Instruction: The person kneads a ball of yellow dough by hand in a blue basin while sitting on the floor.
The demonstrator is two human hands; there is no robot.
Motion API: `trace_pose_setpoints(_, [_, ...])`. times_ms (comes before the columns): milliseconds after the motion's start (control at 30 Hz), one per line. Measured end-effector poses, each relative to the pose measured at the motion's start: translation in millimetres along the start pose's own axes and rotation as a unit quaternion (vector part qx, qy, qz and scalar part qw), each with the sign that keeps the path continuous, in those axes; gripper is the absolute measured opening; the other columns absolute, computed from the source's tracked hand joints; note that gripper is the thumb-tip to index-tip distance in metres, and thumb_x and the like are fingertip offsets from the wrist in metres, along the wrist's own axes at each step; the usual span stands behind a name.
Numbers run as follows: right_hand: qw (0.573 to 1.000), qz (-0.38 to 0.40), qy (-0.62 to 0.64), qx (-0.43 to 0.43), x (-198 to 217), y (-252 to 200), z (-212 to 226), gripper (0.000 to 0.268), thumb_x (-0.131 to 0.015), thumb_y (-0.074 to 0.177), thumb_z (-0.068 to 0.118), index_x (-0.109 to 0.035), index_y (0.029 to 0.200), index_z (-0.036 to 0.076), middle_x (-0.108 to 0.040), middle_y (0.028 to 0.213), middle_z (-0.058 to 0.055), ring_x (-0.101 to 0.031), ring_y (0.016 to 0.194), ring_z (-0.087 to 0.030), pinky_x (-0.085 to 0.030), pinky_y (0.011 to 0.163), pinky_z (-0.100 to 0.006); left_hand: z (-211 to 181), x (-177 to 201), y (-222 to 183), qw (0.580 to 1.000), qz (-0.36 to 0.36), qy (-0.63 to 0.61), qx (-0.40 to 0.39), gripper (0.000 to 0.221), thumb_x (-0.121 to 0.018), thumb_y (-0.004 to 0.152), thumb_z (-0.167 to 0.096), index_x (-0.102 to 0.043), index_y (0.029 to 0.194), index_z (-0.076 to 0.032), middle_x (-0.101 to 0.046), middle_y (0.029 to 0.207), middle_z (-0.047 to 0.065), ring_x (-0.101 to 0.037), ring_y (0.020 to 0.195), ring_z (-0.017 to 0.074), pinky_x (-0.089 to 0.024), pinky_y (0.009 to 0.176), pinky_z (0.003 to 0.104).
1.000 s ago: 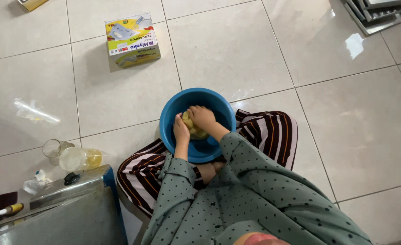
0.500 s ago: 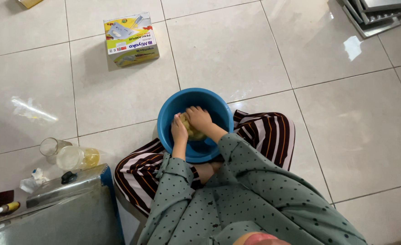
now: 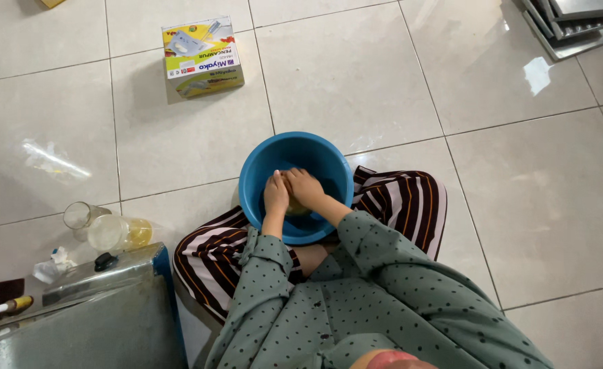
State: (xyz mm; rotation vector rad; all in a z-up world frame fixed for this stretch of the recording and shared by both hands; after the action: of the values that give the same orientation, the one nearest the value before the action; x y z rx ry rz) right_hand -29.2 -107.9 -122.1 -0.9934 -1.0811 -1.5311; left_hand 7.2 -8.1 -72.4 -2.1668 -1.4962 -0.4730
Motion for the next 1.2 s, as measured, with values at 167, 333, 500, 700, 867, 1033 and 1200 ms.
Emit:
trace_pose_setpoints(167, [0.982, 0.088, 0.164, -0.039, 12, 22, 0, 0.032, -0.036, 0.099, 0.033, -0.056, 0.110, 0.011, -0.060, 0.103, -0.013, -0.062, 0.099, -0.037, -0.054, 0.079, -0.047, -18, 11, -18, 0.999, -0.009, 0.017, -0.027, 0.052, -0.019, 0.103, -0.039, -0.050, 0.128, -0.006, -0.048, 0.126, 0.024, -0.044, 0.120, 0.0421, -0.037, 0.102, 0.050])
trace_pose_setpoints(333, [0.942, 0.126, 0.309, -0.031, 71, -9, 1, 0.032, -0.041, 0.096, 0.029, -0.058, 0.111, 0.007, -0.059, 0.107, -0.020, -0.056, 0.103, -0.045, -0.048, 0.086, -0.052, -14, 13, 2, 0.999, 0.014, 0.020, -0.025, 0.056, -0.015, 0.104, -0.045, -0.046, 0.133, -0.009, -0.044, 0.131, 0.021, -0.042, 0.123, 0.0392, -0.036, 0.103, 0.050])
trace_pose_setpoints(500, [0.832, 0.107, 0.489, -0.238, 93, -31, -17, 0.038, -0.046, 0.096, 0.036, -0.065, 0.114, 0.009, -0.063, 0.115, -0.019, -0.054, 0.113, -0.038, -0.042, 0.098, -0.045, -13, 10, 4, 0.989, 0.135, 0.060, -0.009, 0.064, -0.014, 0.102, -0.056, -0.038, 0.139, -0.010, -0.039, 0.138, 0.019, -0.036, 0.131, 0.0365, -0.032, 0.107, 0.050])
trace_pose_setpoints(700, [0.789, -0.001, 0.519, -0.328, 89, -25, -30, 0.032, -0.041, 0.096, 0.026, -0.068, 0.111, 0.018, -0.066, 0.112, -0.009, -0.058, 0.113, -0.025, -0.044, 0.097, -0.038, 20, -22, -9, 0.962, 0.193, 0.192, 0.002, 0.056, -0.020, 0.103, -0.048, -0.048, 0.133, -0.010, -0.048, 0.134, 0.015, -0.045, 0.126, 0.0346, -0.036, 0.104, 0.049])
trace_pose_setpoints(867, [0.875, 0.072, 0.398, -0.266, 51, -26, -37, 0.029, -0.042, 0.098, 0.035, -0.066, 0.113, 0.027, -0.063, 0.119, 0.000, -0.055, 0.115, -0.021, -0.044, 0.098, -0.036, 32, -40, -13, 0.960, 0.102, 0.259, -0.010, 0.046, -0.024, 0.100, -0.044, -0.057, 0.122, -0.021, -0.051, 0.131, 0.001, -0.050, 0.119, 0.0271, -0.041, 0.099, 0.046])
trace_pose_setpoints(1033, [0.881, 0.113, 0.382, -0.257, 50, -29, -30, 0.033, -0.044, 0.096, 0.041, -0.062, 0.119, 0.026, -0.057, 0.125, -0.006, -0.050, 0.121, -0.026, -0.040, 0.102, -0.040, 4, -9, 7, 0.970, 0.170, 0.165, 0.058, 0.047, -0.022, 0.099, -0.032, -0.057, 0.119, -0.008, -0.058, 0.121, 0.016, -0.055, 0.112, 0.0366, -0.043, 0.095, 0.050])
trace_pose_setpoints(1200, [0.894, 0.184, 0.359, -0.196, 73, -26, -10, 0.049, -0.048, 0.090, 0.049, -0.050, 0.133, 0.024, -0.046, 0.134, -0.019, -0.040, 0.128, -0.040, -0.031, 0.108, -0.049, -40, 30, -19, 0.976, 0.165, 0.101, 0.101, 0.049, -0.028, 0.097, -0.038, -0.061, 0.116, -0.007, -0.059, 0.121, 0.018, -0.052, 0.116, 0.0382, -0.039, 0.100, 0.050])
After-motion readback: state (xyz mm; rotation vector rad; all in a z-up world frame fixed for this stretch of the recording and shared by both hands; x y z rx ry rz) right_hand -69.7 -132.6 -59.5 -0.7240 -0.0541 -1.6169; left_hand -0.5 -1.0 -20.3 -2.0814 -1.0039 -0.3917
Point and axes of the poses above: each hand's wrist, its own y-axis towards the middle knuckle, its own x-axis out of the back of the hand, z = x × y, the point moved 1 cm from there along y, towards the middle knuckle
